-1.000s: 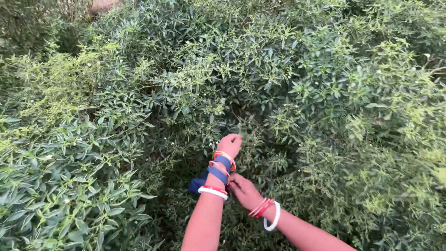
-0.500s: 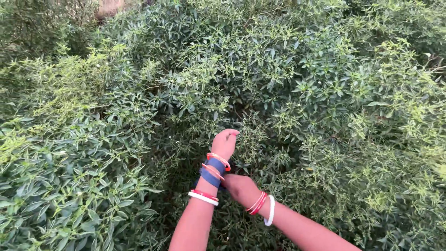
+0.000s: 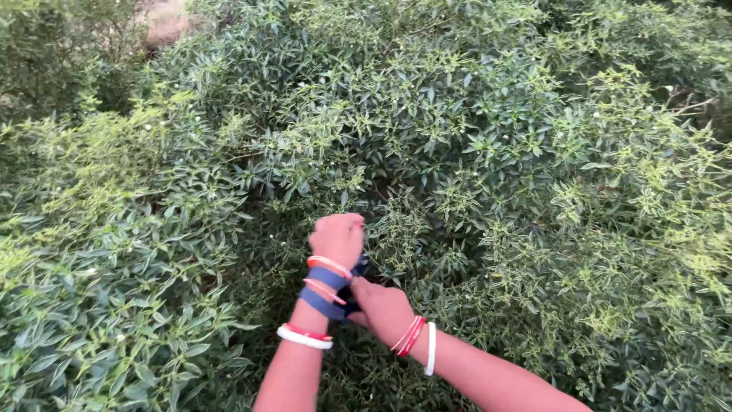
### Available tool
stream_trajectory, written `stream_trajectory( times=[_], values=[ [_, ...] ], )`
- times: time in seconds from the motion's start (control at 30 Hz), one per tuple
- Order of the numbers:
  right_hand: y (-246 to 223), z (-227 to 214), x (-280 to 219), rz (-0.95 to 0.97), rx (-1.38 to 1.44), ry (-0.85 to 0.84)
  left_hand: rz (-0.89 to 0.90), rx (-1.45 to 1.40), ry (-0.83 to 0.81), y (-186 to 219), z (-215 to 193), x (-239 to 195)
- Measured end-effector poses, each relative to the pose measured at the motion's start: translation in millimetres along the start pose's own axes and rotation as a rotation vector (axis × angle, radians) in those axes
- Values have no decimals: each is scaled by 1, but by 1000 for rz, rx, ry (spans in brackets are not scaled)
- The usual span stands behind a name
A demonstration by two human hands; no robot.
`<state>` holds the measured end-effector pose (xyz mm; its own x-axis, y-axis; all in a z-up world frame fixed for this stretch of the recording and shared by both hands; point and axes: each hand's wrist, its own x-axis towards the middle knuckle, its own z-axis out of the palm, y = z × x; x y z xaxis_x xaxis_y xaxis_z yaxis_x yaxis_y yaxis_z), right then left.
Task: Picking green chilis from bushes in a field.
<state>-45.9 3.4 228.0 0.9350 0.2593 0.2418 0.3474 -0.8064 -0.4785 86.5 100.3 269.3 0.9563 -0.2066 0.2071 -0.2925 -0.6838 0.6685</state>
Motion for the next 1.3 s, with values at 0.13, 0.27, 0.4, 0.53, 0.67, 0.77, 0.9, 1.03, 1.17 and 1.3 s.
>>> stream_trajectory(
  times=[0.13,0.27,0.4,0.53,0.67,0.77,0.9,1.03,1.17,1.3],
  values=[
    [3,9,8,-2,-53,-160,48,495,43,-2,-30,-3],
    [5,12,11,-199,-176,-229,220,518,274,-22,-26,-6],
    [6,-3,19,-217,-161,-228,223,688,193,-18,-44,-9],
    [61,3,35,409,921,-59,-2,781,49,-47,-52,-7],
    [144,31,46,657,825,180,-293,166,-188,-80,-15,-4],
    [180,45,53,352,167,338,-183,-265,-38,-159,92,-3],
    [189,41,58,588,16,194,-345,-691,81,-177,191,-10],
    [215,41,32,419,501,-8,-583,-1208,80,-117,196,-41],
    [221,2,-18,409,536,-159,-46,-978,35,-52,185,-99],
    [241,-18,-91,439,627,-253,147,-554,-185,37,126,-163]
  ],
)
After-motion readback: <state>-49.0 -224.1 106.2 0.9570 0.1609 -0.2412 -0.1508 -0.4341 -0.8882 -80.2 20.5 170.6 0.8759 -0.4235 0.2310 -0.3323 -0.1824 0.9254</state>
